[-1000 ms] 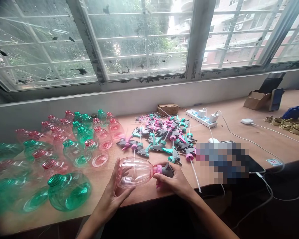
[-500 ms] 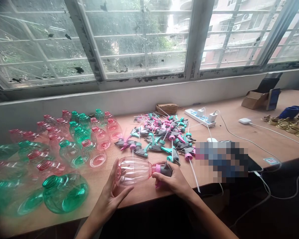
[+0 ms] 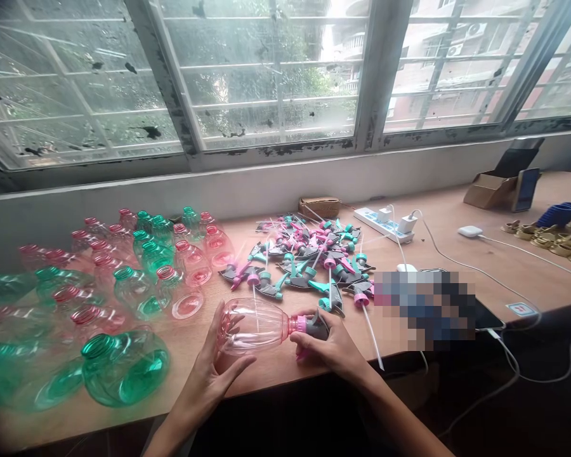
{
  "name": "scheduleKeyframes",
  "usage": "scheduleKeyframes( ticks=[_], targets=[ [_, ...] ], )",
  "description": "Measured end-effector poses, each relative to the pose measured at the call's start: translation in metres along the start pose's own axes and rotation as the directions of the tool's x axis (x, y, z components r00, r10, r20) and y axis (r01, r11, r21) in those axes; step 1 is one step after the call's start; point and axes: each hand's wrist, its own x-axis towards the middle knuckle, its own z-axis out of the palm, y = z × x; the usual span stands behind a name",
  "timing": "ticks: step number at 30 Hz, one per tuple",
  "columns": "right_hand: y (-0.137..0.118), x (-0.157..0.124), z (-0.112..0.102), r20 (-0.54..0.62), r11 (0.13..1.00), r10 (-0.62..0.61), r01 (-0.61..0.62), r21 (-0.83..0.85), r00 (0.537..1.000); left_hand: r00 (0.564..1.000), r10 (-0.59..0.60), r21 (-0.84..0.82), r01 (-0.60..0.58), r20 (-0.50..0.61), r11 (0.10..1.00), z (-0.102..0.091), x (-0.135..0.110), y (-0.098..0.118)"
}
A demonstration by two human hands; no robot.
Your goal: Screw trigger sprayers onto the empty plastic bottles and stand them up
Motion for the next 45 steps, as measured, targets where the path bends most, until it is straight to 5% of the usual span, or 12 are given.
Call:
scheduleKeyframes(
  ticks=[4, 27, 45],
  targets=[
    [0.001, -0.001, 0.001, 0.025, 0.999, -0.020, 0.020, -0.031, 0.999, 0.997, -0.070, -0.084, 0.073, 0.035, 0.994, -0.003, -0.001, 0.005],
    [0.000, -0.002, 0.004, -0.015, 0.999, -0.006, 0.005, -0.048, 1.000, 0.998, 0.060, 0.032, -0.060, 0.005, 0.998, 0.000, -0.003, 0.001],
    [0.003, 0.000, 0.006, -0.005, 0.998, -0.021, 0.020, -0.054, 1.000, 1.000, 0.021, -0.004, -0.021, 0.007, 1.000, -0.002, -0.005, 0.006]
  ],
)
